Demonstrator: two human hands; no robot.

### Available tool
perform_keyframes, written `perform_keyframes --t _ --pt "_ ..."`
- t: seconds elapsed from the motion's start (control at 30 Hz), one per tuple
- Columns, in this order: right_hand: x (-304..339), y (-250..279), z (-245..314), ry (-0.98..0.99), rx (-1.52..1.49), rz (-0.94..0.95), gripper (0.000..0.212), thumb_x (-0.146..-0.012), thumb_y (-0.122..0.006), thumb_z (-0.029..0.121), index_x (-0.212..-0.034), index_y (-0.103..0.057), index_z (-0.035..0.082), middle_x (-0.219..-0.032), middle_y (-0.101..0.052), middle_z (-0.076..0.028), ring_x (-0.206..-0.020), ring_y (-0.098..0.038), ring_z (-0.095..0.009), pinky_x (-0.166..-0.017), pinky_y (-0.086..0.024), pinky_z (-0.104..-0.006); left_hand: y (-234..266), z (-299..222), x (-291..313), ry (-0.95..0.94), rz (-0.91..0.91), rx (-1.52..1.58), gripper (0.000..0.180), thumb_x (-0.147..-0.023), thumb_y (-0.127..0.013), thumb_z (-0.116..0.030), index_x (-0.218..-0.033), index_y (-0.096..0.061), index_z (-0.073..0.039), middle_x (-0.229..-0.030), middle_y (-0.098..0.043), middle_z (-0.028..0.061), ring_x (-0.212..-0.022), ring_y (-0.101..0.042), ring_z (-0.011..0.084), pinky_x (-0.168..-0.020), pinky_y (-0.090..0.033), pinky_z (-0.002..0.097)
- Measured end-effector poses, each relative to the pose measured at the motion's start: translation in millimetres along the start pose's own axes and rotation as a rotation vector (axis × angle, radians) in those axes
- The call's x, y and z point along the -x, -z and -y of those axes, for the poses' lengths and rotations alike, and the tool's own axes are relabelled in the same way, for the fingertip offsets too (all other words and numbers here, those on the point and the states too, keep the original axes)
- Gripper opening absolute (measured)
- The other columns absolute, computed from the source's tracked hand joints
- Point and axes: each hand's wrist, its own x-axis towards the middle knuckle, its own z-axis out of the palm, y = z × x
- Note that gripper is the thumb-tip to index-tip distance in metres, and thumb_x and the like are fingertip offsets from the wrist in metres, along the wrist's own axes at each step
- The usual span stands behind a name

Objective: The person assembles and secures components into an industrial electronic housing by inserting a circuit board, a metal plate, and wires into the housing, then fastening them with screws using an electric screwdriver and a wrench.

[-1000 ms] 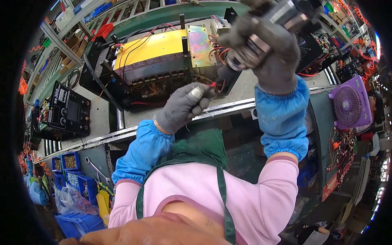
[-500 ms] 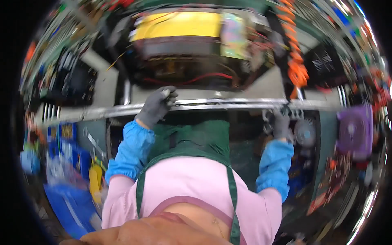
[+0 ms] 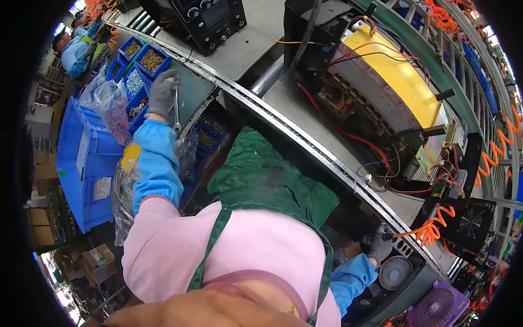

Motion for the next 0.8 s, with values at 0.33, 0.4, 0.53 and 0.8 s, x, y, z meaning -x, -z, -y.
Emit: perform_keyframes --t 0.33,0.4,0.53,0.8 --pt "16 22 -17 -0.126 0.452 0.097 0.057 -0.081 -0.066 0.048 -0.116 -0.064 0.003 -0.115 -0.064 -0.022 -0.102 -0.063 -0.039 -0.087 -0.05 -0.0436 83 -7 -31 -0.099 -0.346 -1.818 0.064 -0.085 -0.054 -0.062 -0.135 -0.056 -0.022 -0.147 -0.042 0.0187 -0.142 -0.027 0.0395 -0.111 -0.027 0.0551" --pt "32 32 -15 -0.293 0.424 0.044 0.054 -0.073 -0.075 0.043 -0.108 -0.068 0.003 -0.109 -0.067 -0.022 -0.102 -0.065 -0.036 -0.087 -0.051 -0.04 21 -63 5 -0.124 -0.36 -1.58 0.061 -0.086 -0.057 -0.058 -0.132 -0.058 -0.017 -0.149 -0.038 0.0176 -0.138 -0.031 0.0394 -0.11 -0.029 0.053" --pt "58 69 32 -0.185 0.493 0.423 0.042 -0.078 -0.074 0.037 -0.104 -0.071 0.004 -0.096 -0.071 -0.018 -0.087 -0.068 -0.029 -0.077 -0.053 -0.0386 -24 -82 -13 -0.829 -0.359 -1.342 0.048 -0.088 -0.063 -0.043 -0.126 -0.062 -0.014 -0.143 -0.046 0.0153 -0.133 -0.04 0.0369 -0.107 -0.036 0.0478" --pt "89 67 220 1.016 -0.002 -0.465 0.036 -0.072 -0.076 0.01 -0.106 -0.064 0.003 -0.098 -0.065 -0.012 -0.086 -0.064 -0.03 -0.074 -0.051 -0.0379 -229 -146 109 -1.195 0.477 -0.327 0.029 -0.082 -0.067 -0.003 -0.111 -0.066 -0.004 -0.115 -0.065 0.0118 -0.105 -0.061 0.0271 -0.093 -0.049 0.0358"
